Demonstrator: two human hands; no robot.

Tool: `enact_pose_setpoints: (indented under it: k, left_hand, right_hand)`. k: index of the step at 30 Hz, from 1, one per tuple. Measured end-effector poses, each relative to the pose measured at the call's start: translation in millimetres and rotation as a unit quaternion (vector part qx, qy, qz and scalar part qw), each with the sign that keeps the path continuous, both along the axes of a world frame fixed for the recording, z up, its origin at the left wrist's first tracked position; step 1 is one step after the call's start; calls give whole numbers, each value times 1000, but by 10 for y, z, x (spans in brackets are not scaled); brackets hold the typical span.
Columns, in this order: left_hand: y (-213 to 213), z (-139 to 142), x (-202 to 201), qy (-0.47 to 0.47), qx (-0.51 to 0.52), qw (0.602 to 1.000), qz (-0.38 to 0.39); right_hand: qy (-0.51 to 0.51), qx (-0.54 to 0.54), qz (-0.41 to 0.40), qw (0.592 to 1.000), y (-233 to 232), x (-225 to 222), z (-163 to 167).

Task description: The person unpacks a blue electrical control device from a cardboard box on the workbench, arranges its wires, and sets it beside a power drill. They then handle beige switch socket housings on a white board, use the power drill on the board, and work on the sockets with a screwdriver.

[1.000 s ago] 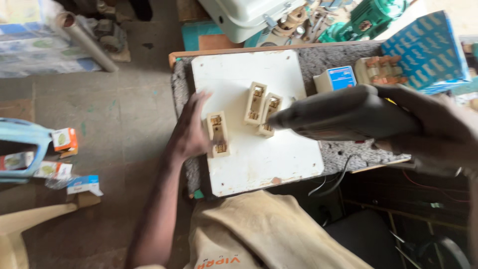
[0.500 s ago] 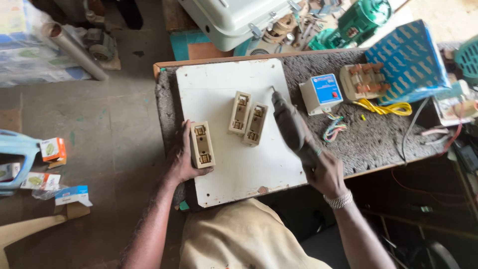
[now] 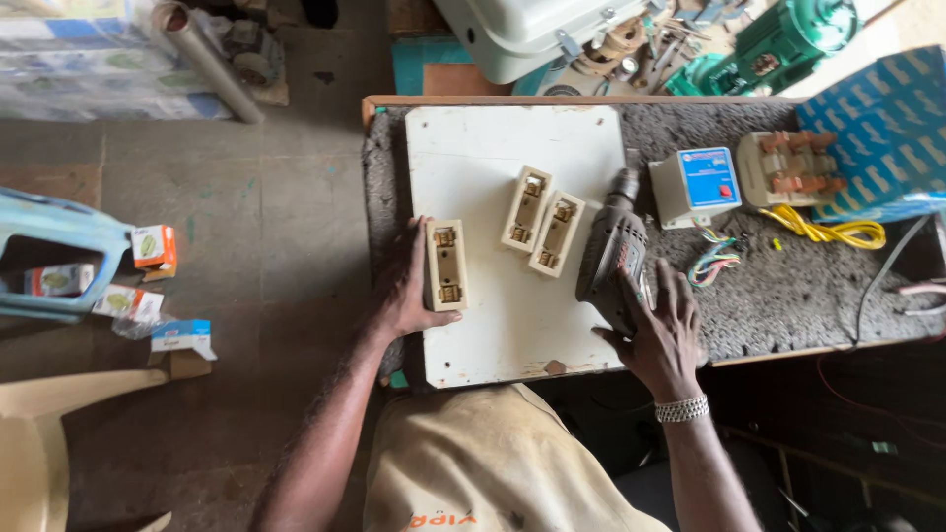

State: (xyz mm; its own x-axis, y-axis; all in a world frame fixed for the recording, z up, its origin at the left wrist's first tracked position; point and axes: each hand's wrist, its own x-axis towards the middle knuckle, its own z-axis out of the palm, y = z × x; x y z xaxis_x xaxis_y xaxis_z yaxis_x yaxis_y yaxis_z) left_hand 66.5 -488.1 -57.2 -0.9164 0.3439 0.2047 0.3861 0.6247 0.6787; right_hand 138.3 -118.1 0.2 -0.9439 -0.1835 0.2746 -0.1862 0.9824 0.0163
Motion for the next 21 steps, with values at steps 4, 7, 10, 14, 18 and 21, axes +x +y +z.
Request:
enact_pose_setpoints:
  k: [4, 7, 10, 14, 18, 21]
  left_hand:
    - [-32, 31, 3, -36, -25, 999, 3]
    - [-57, 44, 8, -38, -8, 999, -5]
    - [-84, 45, 7, -31, -13, 999, -7]
    - [-91, 38, 26, 10, 23, 1000, 5]
    - [-119, 50, 58, 30, 34, 999, 20]
    - [-120, 77, 50, 15, 23, 999, 23]
  right_hand:
    - [8, -103, 13, 995, -325, -16, -123]
    - [35, -123, 72, 989, -622, 2, -267]
    - [-84, -238, 149, 956, -992, -44, -379]
    - [-213, -340, 199, 894, -1518, -351, -507]
    - [-172, -266, 238, 918, -1658, -496, -510]
    - [-189, -271, 239, 913, -1643, -487, -507]
